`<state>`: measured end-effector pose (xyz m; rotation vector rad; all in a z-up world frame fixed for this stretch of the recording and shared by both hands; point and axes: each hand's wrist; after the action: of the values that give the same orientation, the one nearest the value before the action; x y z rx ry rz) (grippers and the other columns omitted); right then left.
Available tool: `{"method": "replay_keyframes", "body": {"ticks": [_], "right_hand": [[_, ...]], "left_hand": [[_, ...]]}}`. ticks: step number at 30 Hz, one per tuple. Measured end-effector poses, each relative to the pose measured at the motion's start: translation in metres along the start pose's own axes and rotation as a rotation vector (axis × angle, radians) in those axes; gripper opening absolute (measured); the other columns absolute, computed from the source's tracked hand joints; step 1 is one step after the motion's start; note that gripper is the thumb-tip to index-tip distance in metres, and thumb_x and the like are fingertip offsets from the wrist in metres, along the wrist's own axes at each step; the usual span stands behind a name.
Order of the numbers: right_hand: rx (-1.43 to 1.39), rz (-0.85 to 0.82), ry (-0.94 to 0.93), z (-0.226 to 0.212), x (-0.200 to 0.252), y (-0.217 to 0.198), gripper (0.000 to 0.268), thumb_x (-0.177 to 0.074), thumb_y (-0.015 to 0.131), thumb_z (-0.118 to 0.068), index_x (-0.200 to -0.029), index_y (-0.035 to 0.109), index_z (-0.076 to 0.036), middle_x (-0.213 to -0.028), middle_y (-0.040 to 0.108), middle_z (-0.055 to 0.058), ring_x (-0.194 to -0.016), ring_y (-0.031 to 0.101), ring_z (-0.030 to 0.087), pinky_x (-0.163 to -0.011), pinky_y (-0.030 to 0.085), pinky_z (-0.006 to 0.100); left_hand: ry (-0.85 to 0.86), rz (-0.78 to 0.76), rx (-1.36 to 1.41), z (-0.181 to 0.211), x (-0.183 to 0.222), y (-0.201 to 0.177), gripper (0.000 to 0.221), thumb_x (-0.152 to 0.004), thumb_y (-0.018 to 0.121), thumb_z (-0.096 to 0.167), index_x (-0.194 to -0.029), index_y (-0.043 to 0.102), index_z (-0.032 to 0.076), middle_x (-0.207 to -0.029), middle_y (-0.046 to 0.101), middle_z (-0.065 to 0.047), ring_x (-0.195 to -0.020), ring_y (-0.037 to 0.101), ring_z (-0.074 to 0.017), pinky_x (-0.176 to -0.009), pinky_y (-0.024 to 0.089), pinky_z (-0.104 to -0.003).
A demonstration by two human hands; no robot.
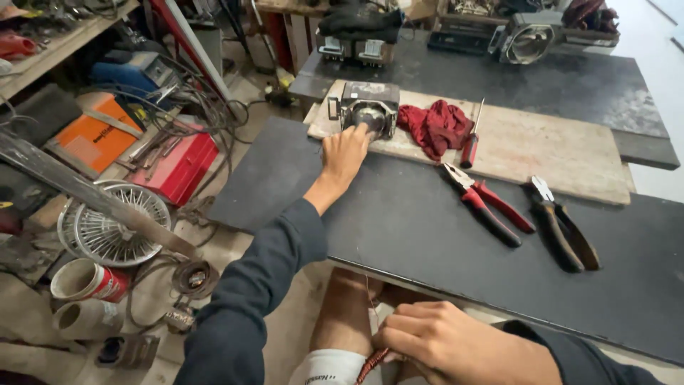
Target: Repairing a copper-wound electrical component using pliers and hands
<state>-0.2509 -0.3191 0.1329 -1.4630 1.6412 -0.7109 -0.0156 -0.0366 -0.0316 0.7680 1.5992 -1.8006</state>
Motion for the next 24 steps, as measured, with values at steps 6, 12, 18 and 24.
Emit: {"method": "replay_keyframes", "body": {"ticks": [6, 12, 18, 24], "right_hand": [[0.020, 0.064, 0.044, 0.022, -0.005, -0.005, 0.029, -0.070, 0.062, -0.003, -0.098, 0.055, -0.004, -0.088, 0.061, 0.012, -0.073, 0.057, 0.032, -0.065, 0.051, 0.039], [-0.001, 0.143, 0.074, 0.036, 0.000, -0.009, 0.030, -0.082, 0.064, -0.004, -0.111, 0.058, -0.005, -0.099, 0.067, 0.009, -0.077, 0.063, 0.029, -0.066, 0.053, 0.038], [-0.128, 0.116, -0.009, 0.037, -0.010, -0.019, 0.023, -0.080, 0.058, -0.001, -0.103, 0.055, -0.002, -0.093, 0.061, 0.013, -0.080, 0.059, 0.033, -0.070, 0.052, 0.040], [-0.044, 0.119, -0.045, 0.042, 0.001, 0.012, 0.007, -0.097, 0.058, -0.009, -0.098, 0.060, -0.003, -0.090, 0.063, 0.010, -0.081, 0.066, 0.025, -0.072, 0.055, 0.037]], "left_hand": [[-0.008, 0.067, -0.306, 0.001, -0.019, 0.061, 0.035, -0.090, 0.074, 0.047, -0.089, 0.059, 0.015, -0.054, 0.063, -0.003, -0.043, 0.062, -0.0243, -0.045, 0.045, -0.040], [-0.101, -0.109, 0.037, 0.016, -0.061, -0.050, 0.047, -0.103, 0.052, 0.049, -0.081, 0.066, 0.009, -0.062, 0.067, -0.007, -0.052, 0.060, -0.0308, -0.068, 0.047, -0.050], [-0.184, -0.315, 0.294, -0.034, -0.164, -0.021, 0.025, -0.088, 0.067, 0.031, -0.097, 0.081, 0.013, -0.104, 0.076, -0.007, -0.099, 0.067, -0.0303, -0.090, 0.044, -0.056], [-0.466, -0.746, 0.235, -0.056, -0.191, 0.043, 0.043, -0.074, 0.080, 0.040, -0.095, 0.075, 0.003, -0.094, 0.075, -0.010, -0.090, 0.067, -0.0333, -0.103, 0.036, -0.066]]}}
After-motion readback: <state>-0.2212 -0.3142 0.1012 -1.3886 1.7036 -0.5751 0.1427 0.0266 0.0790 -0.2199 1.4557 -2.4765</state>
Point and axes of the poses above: each hand's wrist, its own x-axis away from the middle knuckle, its own y-axis out of the palm, z = x × y
